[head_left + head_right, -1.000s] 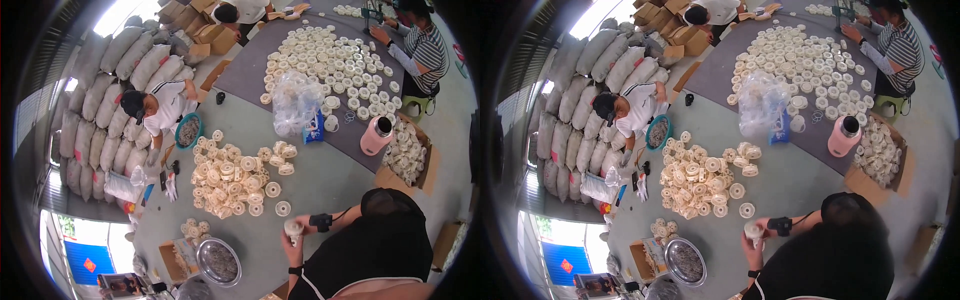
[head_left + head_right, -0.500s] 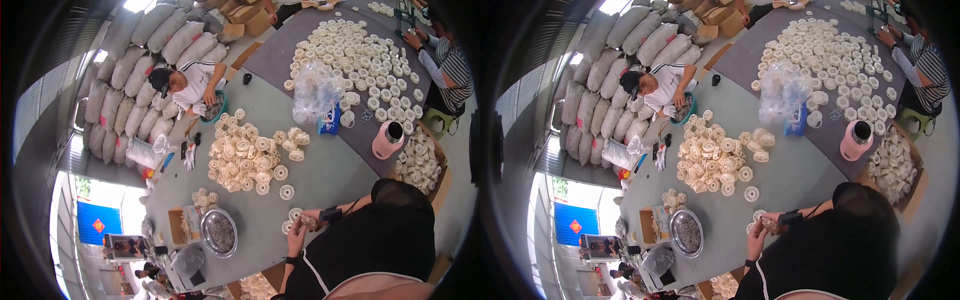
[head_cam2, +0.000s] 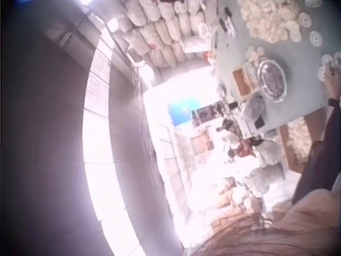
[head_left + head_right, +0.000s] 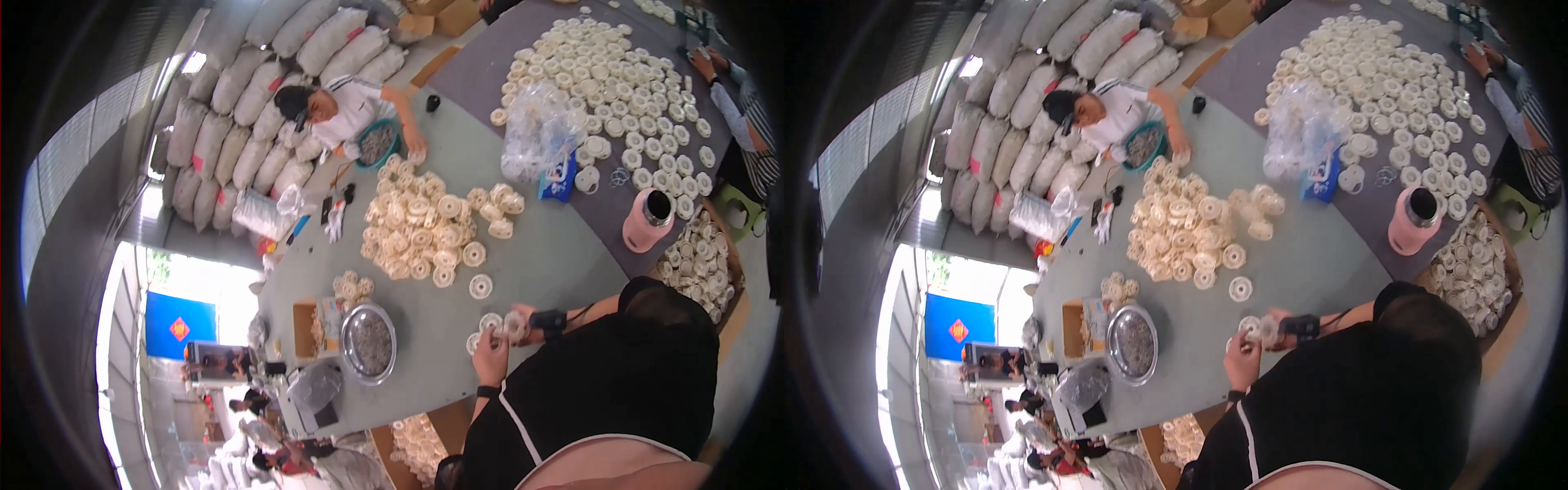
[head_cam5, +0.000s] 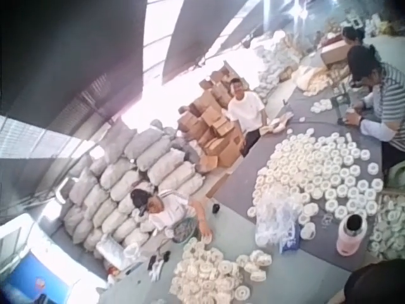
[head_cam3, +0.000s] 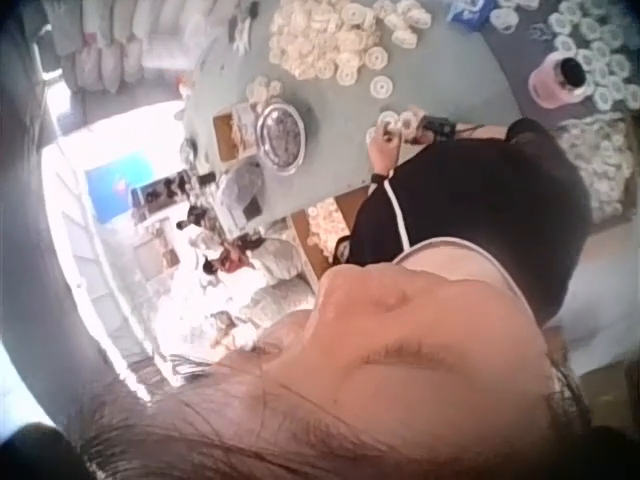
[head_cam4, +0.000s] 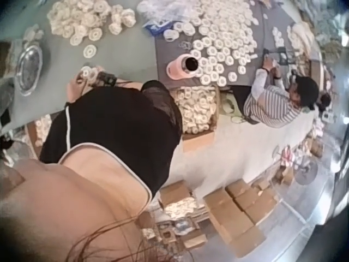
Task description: Inserting metal pins into the center of white circular plastic parts.
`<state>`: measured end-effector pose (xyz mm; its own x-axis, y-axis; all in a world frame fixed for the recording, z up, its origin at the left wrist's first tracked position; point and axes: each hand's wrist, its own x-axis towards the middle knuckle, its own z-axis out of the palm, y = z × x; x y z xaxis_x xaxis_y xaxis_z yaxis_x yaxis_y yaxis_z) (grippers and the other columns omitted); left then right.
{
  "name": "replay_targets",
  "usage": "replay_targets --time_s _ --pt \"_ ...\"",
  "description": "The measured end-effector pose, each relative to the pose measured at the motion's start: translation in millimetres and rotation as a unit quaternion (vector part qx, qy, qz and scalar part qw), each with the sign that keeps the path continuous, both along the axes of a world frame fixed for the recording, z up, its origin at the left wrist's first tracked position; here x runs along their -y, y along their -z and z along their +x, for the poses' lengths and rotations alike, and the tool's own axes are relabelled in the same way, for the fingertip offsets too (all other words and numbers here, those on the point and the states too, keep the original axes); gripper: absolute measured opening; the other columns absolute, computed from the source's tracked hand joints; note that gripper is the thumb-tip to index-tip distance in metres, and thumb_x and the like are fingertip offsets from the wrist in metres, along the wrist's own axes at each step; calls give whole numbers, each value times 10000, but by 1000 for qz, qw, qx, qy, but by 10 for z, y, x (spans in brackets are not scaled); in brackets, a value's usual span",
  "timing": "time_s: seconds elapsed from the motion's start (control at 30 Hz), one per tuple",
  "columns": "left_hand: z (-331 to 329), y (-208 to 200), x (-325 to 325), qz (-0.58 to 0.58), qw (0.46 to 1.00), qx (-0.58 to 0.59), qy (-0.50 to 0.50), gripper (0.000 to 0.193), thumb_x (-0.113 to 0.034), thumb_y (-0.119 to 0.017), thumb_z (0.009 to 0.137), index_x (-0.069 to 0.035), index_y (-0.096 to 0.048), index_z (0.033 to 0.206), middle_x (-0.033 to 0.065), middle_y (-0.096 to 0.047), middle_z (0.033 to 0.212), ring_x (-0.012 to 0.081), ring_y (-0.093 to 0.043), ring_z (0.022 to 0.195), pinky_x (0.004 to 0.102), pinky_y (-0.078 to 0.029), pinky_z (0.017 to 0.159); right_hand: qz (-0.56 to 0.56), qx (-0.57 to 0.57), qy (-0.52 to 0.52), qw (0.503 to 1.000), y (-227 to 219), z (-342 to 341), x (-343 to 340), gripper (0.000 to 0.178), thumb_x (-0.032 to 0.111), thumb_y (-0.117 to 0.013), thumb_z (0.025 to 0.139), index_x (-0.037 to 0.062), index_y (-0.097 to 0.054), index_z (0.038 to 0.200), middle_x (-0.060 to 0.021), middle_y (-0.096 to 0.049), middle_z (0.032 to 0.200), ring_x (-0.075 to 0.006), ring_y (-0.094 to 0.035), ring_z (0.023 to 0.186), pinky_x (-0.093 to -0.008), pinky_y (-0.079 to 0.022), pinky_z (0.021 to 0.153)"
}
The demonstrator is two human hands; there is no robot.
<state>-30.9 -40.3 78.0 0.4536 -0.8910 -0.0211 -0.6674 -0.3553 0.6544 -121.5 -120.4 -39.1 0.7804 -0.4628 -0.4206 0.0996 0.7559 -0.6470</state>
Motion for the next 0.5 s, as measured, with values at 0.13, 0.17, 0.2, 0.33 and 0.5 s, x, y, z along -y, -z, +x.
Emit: replay_targets --time_s 0.13,0.17,0.2,0.33,0.5 --pt "16 -125 51 -19 996 -13 89 358 -88 -583 679 -83 -518 1031 117 -547 947 267 -531 864 337 -436 726 214 28 -109 970 -432 24 189 458 493 -335 813 141 -500 1056 -63 -556 1020 -246 -553 899 -449 -440 755" --pt "-6 -152 35 -12 992 36 123 376 -73 -572 672 -91 -503 1042 111 -528 991 280 -506 909 347 -425 758 211 44 -124 969 -394 9 209 461 497 -326 815 143 -501 1053 -64 -557 1018 -249 -553 901 -458 -437 755" --pt "-34 -147 21 -11 995 40 92 376 -73 -572 672 -91 -503 1042 111 -528 991 280 -506 909 347 -425 758 210 64 -138 966 -311 -3 229 465 502 -316 817 145 -503 1050 -65 -558 1015 -253 -553 902 -466 -434 756" --pt "-84 -147 -120 -27 996 36 80 422 -68 -558 666 -115 -475 1077 117 -490 1037 303 -473 948 360 -402 800 212 35 -166 962 -579 -22 140 477 505 -305 821 135 -503 1046 -71 -558 1014 -256 -554 899 -460 -438 752" --pt "-106 -7 -181 -52 994 -64 68 369 -98 -560 692 -77 -478 1052 128 -502 1023 269 -501 946 329 -402 797 259 -1 -95 961 -339 5 70 471 492 -356 814 88 -503 1005 -76 -546 1002 -269 -547 879 -427 -440 743"
